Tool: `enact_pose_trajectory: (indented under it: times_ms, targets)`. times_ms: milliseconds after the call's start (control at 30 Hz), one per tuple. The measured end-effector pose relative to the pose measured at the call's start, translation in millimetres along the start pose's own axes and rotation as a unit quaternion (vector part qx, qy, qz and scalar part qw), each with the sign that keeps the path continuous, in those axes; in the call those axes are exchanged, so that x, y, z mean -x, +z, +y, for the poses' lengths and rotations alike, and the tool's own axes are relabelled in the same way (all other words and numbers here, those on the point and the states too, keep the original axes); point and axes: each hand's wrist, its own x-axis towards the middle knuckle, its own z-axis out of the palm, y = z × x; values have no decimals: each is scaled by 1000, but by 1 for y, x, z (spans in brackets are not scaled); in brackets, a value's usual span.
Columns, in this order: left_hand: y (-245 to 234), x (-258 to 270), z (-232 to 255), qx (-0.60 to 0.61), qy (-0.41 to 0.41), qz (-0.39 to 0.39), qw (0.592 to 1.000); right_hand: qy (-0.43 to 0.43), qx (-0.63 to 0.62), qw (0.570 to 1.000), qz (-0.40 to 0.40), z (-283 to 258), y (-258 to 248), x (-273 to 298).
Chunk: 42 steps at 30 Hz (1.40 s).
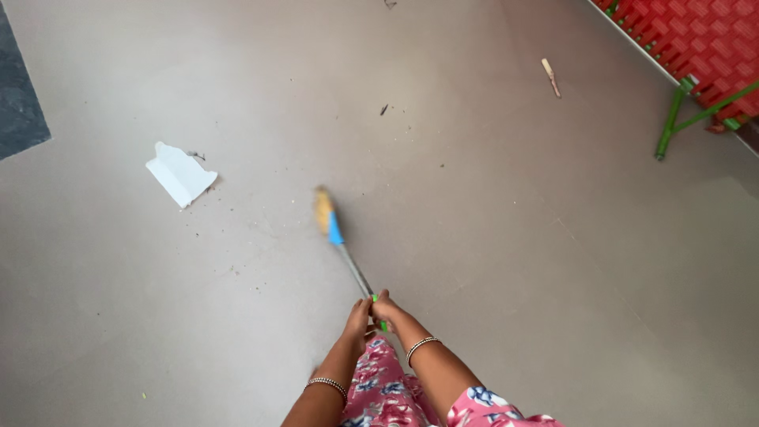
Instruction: The person sweeps the floor with a broom to gather pieces of paper and dust, then uses a mop to clean the tiled surface, moving a folding cot to reach the area underneath.
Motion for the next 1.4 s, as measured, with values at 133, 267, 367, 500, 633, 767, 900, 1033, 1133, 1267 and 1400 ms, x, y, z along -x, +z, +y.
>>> enact_pose_trajectory:
  times_ms: [133, 267, 367, 500, 633, 767, 900, 1033, 1133, 1267, 1400]
  targets:
    - [19, 3, 27, 44, 7, -30, 999, -85, -125, 989, -11, -12, -10, -5]
    - [39, -4, 38, 7, 5, -15, 1000, -99, -95, 975, 174, -6, -26, -1]
    - [69, -13, 43, -16, -42, -99, 994, -95, -62, 950, 290, -4, -60, 4]
    - [124, -14, 62, -161, -21, -246, 956, -112, -2, 911, 397, -5, -120, 13]
    - [168, -19, 89, -218, -53, -298, 928, -64, -50, 890, 448, -25, -190, 2]
    - [170, -47, 109, -215, -64, -323, 919, -17, -286, 886, 364, -53, -260, -22]
    - [147, -95, 117, -179, -67, -276, 942, 8, -269, 926, 266, -60, -278, -62]
    - [112, -126, 122, -147, -74, -153, 975, 37, 33, 982, 185, -51, -205, -83]
    - [88, -134, 136, -151, -68, -41, 985, 48, 204, 974, 90, -71, -135, -83]
    - [59, -137, 162, -15, -51, 77, 996, 33, 259, 964, -45, -120, -71, -87]
    - [45, -136, 193, 96, -20, 45, 994, -35, 6, 997, -72, -171, -45, -98]
